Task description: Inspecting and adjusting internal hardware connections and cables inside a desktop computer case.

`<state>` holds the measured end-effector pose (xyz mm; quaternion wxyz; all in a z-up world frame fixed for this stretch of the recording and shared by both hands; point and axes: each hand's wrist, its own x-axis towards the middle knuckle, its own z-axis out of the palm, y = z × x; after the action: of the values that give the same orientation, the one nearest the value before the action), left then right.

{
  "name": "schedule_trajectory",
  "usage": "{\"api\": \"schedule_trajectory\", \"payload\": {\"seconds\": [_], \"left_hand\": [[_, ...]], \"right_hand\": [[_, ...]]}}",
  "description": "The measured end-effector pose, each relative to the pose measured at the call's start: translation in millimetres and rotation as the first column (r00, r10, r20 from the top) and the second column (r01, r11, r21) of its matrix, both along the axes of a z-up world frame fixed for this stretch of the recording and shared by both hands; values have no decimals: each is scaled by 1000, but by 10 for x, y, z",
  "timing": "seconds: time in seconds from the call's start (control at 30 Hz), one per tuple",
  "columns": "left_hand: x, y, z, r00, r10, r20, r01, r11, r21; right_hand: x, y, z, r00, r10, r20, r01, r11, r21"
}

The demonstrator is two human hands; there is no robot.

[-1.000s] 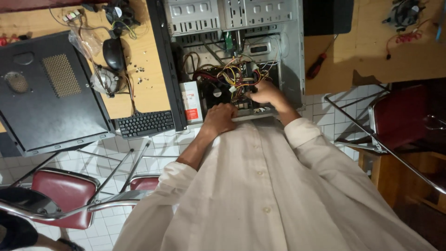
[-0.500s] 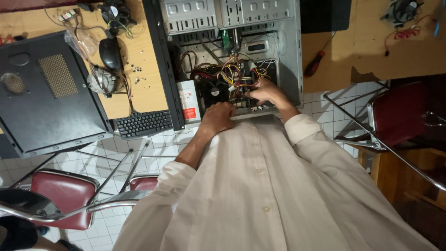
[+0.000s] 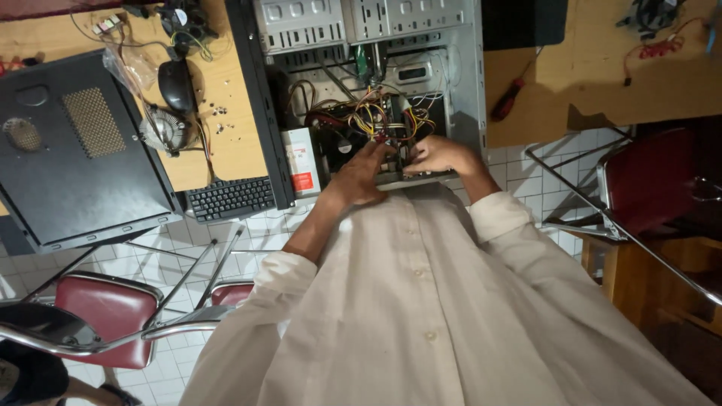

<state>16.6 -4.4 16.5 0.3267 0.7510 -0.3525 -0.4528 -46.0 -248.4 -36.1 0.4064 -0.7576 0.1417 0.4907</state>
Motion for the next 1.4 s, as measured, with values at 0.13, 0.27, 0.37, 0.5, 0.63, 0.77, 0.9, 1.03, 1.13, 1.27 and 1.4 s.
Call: {"api": "schedule_trajectory", "payload": {"seconds": [0.13, 0.27, 0.37, 0.5, 0.63, 0.77, 0.9, 1.03, 1.13, 1.27, 1.4], "left_hand": [[73, -62, 81, 999, -17, 27, 18, 999, -26], [409, -260, 54, 988, 132, -74, -149, 930, -335], [583, -451, 2, 983, 179, 33, -153, 912, -382], [700, -687, -52, 888, 106, 447, -1, 973, -229], [663, -889, -449, 887, -34, 461, 20, 999, 35], [599, -993, -1037, 794, -72, 604, 8, 994, 109], [509, -1011, -990, 750, 2, 661, -84, 992, 92], [476, -1097, -964, 687, 15, 727, -130, 986, 103], [432, -1133, -868, 619, -7, 785, -167, 976, 140], [474, -1214, -1032, 586, 54, 809, -234, 966, 105], [708, -1193, -1069, 789, 34, 613, -185, 965, 184]], "right_hand": [[-44, 49, 34, 998, -14, -64, 13, 1000, -28], [-129, -104, -234, 997, -81, 17, 81, 996, 42], [-189, -230, -499, 994, 4, 106, -8, 999, 36], [-117, -153, -269, 972, 145, 183, -146, 989, -10], [-46, -156, -218, 980, 110, 168, -118, 992, 40], [5, -93, -105, 992, -8, 124, -5, 995, 105], [-66, -125, -435, 984, -110, 138, 95, 990, 107], [-79, -26, -212, 976, -160, 147, 141, 981, 131], [-119, -5, -304, 960, -131, 248, 103, 987, 122], [-80, -40, -246, 968, -95, 233, 86, 995, 49], [-90, -192, -416, 952, -50, 303, 60, 998, -24]]}}
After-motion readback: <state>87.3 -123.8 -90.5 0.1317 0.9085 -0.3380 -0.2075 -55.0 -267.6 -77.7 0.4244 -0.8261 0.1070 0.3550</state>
